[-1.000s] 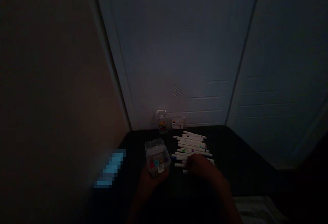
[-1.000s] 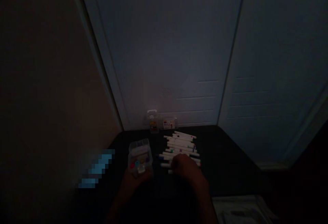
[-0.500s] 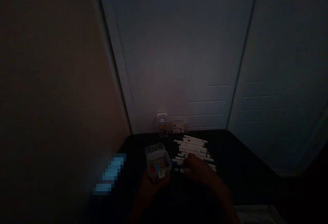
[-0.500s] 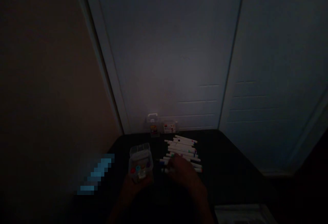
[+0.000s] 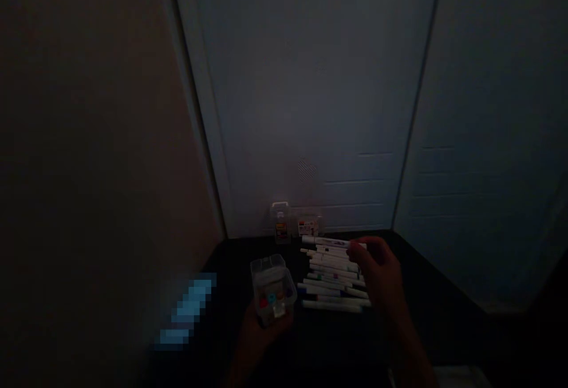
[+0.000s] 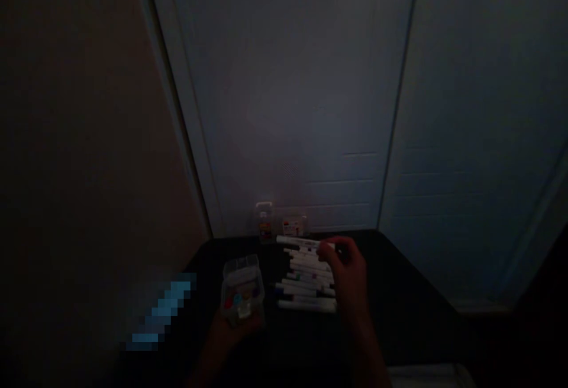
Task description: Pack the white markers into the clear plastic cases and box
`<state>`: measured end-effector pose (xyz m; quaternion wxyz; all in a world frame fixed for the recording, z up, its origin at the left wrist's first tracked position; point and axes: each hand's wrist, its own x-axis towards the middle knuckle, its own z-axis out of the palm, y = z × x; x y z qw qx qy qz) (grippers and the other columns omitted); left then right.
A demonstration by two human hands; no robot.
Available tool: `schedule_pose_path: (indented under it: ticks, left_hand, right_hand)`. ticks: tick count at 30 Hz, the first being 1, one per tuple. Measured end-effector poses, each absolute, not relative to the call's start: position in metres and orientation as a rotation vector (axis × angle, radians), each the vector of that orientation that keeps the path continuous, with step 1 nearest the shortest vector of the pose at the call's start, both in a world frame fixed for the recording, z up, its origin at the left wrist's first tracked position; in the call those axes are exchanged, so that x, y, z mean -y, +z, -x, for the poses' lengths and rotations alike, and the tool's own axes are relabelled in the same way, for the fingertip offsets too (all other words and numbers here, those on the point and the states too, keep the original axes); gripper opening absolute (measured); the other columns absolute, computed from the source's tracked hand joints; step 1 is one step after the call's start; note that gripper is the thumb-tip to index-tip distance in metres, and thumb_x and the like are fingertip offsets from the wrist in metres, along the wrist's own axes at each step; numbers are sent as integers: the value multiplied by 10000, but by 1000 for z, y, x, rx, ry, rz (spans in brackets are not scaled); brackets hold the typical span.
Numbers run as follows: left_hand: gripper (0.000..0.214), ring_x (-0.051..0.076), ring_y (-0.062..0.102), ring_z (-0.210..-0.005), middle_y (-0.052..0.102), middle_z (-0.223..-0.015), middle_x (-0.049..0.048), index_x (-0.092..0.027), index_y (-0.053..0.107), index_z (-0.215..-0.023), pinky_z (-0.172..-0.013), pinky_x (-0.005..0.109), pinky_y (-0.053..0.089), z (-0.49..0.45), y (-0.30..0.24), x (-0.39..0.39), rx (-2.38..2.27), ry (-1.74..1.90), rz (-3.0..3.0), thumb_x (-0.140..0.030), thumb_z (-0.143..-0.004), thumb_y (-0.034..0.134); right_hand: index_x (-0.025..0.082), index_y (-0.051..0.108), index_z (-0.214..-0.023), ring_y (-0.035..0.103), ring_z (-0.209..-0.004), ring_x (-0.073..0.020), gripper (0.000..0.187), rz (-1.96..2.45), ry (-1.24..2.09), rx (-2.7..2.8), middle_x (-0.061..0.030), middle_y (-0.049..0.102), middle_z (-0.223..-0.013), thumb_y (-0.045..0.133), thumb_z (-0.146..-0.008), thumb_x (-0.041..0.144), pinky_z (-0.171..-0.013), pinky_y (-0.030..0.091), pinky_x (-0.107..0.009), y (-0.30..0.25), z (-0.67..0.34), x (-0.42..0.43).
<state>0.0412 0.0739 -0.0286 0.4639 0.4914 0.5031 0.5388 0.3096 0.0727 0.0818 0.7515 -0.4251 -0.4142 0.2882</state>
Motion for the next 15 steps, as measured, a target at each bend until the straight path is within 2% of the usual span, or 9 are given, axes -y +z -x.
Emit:
schedule_pose_path:
  ticks: [3, 6, 10, 13, 15]
  left_hand:
    - [711, 381, 782, -953, 835, -1001, 124, -167, 757, -1028, -857, 471, 624, -41, -29, -75, -1258, 1296, -1202, -457, -423, 994]
    - [736, 377, 780, -984, 832, -1038, 130, -168, 753, -1064, -880, 462, 623, -40, -31, -78, -1231, 1291, -1206, -440, -424, 997]
    - [694, 376, 781, -974, 833, -1026, 125, -172, 757, -1051, -864, 450, 630, -38, -35, -81, -1216, 1270, -1252, -441, -455, 987]
    - [681, 371, 777, -999, 829, -1063, 122, -179, 757, -1089, -885, 443, 628, -35, -38, -82, -1202, 1281, -1315, -424, -493, 979]
    - [673, 367, 777, -1008, 827, -1085, 122, -183, 755, -1103, -898, 444, 626, -34, -38, -83, -1184, 1292, -1343, -412, -509, 974]
  right_hand:
    - [197, 705, -801, 717, -798, -186, 313, 778, 859, 674, -33, 730, -835, 929, -653, 358, -688, 604, -264, 69, -309, -82]
    - [186, 778, -931, 751, -915, -188, 469, 599, 1166, 536, -57, 781, -987, 1003, -537, 307, -813, 633, -243, 66, -298, -85]
    - [189, 789, -994, 758, -1043, -207, 467, 463, 1363, 562, -76, 792, -1111, 998, -586, 282, -962, 614, -280, 74, -270, -80]
    - [207, 763, -1095, 773, -1035, -256, 516, 466, 1329, 642, -80, 799, -1100, 979, -632, 281, -999, 608, -411, 80, -248, -75]
    - [216, 743, -1115, 781, -993, -279, 506, 491, 1277, 702, -74, 807, -1028, 960, -676, 345, -982, 604, -480, 83, -237, -73]
